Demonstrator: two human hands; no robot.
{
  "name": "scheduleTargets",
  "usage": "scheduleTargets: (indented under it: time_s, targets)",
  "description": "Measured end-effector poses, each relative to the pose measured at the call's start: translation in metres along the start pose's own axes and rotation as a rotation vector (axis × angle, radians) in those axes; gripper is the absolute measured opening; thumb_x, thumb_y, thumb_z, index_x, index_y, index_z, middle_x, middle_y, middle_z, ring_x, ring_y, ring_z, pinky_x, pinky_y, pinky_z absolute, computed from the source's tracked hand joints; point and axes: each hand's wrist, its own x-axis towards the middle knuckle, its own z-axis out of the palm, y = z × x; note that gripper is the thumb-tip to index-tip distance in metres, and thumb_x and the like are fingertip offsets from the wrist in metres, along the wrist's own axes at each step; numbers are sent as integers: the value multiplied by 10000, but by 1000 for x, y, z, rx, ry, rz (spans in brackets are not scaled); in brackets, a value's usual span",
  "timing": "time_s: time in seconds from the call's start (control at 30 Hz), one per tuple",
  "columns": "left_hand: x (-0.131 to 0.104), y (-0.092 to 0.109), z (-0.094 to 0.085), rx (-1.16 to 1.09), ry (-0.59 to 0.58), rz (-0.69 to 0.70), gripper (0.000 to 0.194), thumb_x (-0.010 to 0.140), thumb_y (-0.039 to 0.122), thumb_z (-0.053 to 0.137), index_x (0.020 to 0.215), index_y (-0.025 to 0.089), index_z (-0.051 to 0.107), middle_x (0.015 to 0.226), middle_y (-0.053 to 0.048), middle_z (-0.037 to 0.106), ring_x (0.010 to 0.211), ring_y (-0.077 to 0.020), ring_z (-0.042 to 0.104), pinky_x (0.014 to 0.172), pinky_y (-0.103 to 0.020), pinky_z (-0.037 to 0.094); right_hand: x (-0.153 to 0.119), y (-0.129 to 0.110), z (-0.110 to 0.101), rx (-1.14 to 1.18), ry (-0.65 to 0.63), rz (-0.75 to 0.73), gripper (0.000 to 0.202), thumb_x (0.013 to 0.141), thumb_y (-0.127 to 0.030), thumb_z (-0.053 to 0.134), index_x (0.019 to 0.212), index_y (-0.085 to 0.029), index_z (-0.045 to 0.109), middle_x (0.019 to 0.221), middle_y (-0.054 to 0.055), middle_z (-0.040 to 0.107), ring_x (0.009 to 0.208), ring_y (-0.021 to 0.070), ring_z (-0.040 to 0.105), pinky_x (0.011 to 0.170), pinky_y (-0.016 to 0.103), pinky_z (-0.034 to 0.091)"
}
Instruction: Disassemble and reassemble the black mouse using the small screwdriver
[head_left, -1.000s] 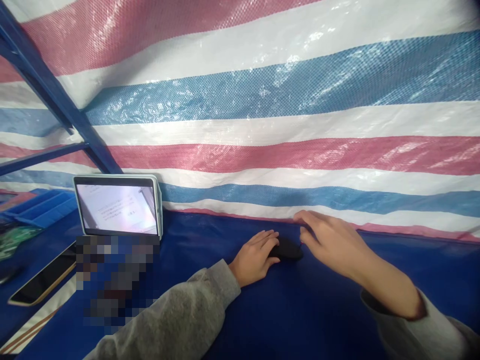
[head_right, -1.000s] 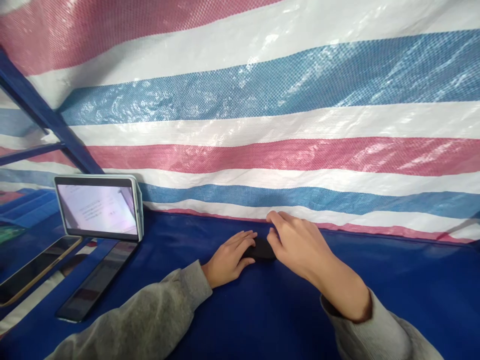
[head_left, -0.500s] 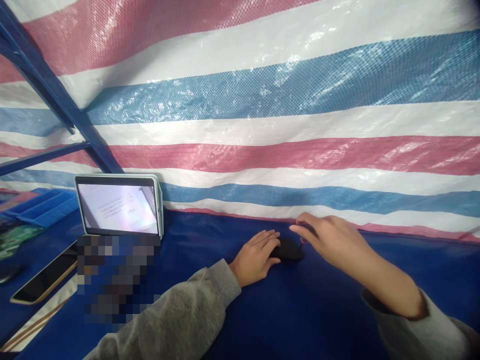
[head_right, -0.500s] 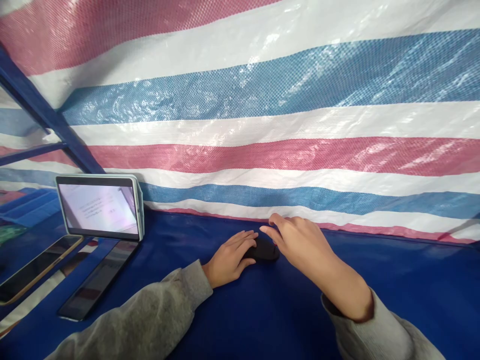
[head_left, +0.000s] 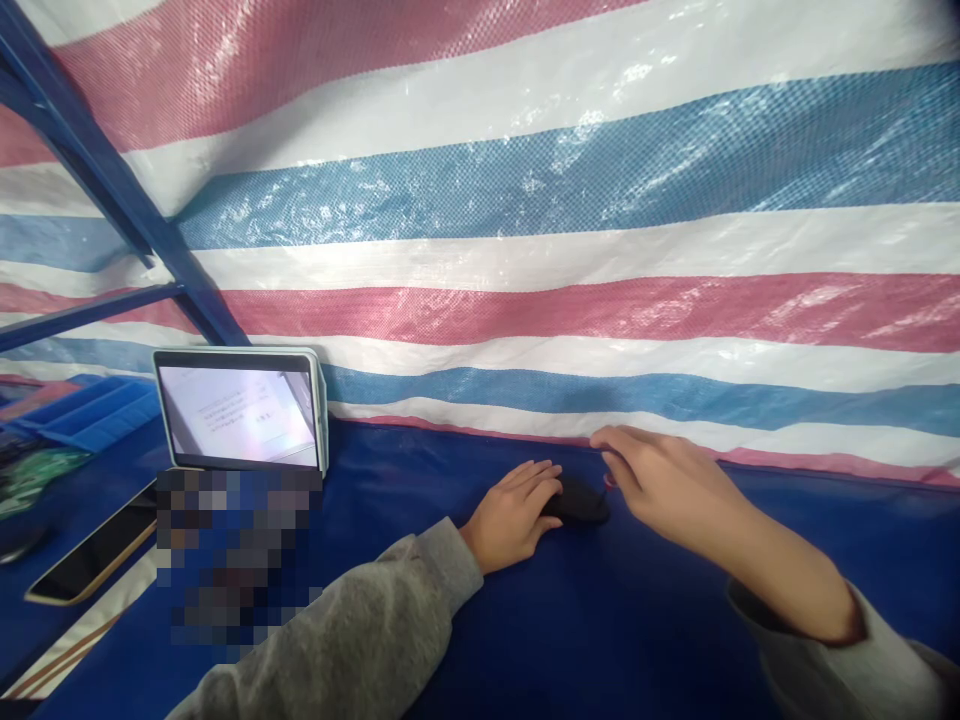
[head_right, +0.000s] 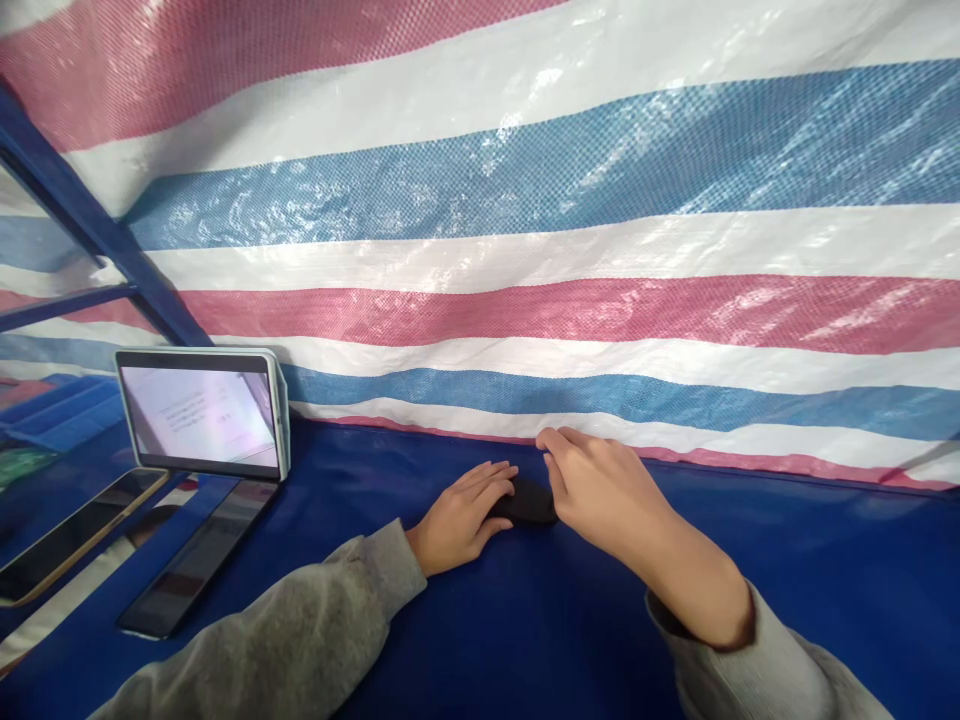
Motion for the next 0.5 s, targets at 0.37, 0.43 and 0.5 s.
scheduleTargets:
  time_s: [0.37, 0.43, 0.5]
  targets:
    - [-1, 0, 0, 3, -11, 0, 289, 959, 317, 529, 1205, 171, 489, 1428, -116, 492, 1386, -214, 395, 1193, -419, 290, 0, -1, -2, -64, 0, -3, 234, 947, -340, 461, 973, -237, 669, 799, 15, 739, 722, 219, 695, 585, 297, 401]
    - [-1, 0, 0, 0, -11, 1, 294, 962, 321, 522, 1213, 172, 485, 1426, -118, 494, 1383, -220, 399, 1190, -432, 293, -1, 0, -2, -46, 6, -15, 246, 942, -375, 483, 996, -235, 678, 842, 22, 750, 758, 224, 703, 603, 296, 421]
    - [-1, 0, 0, 0, -10, 3, 306, 962, 322, 522, 1223, 169, 480, 1421, -122, 498, 1378, -226, 406, 1187, -439, 297, -1, 0, -2, -48, 8, -6, 271, 938, -406, 491, 1013, -229, 683, 854, 29, 754, 775, 234, 708, 611, 299, 433]
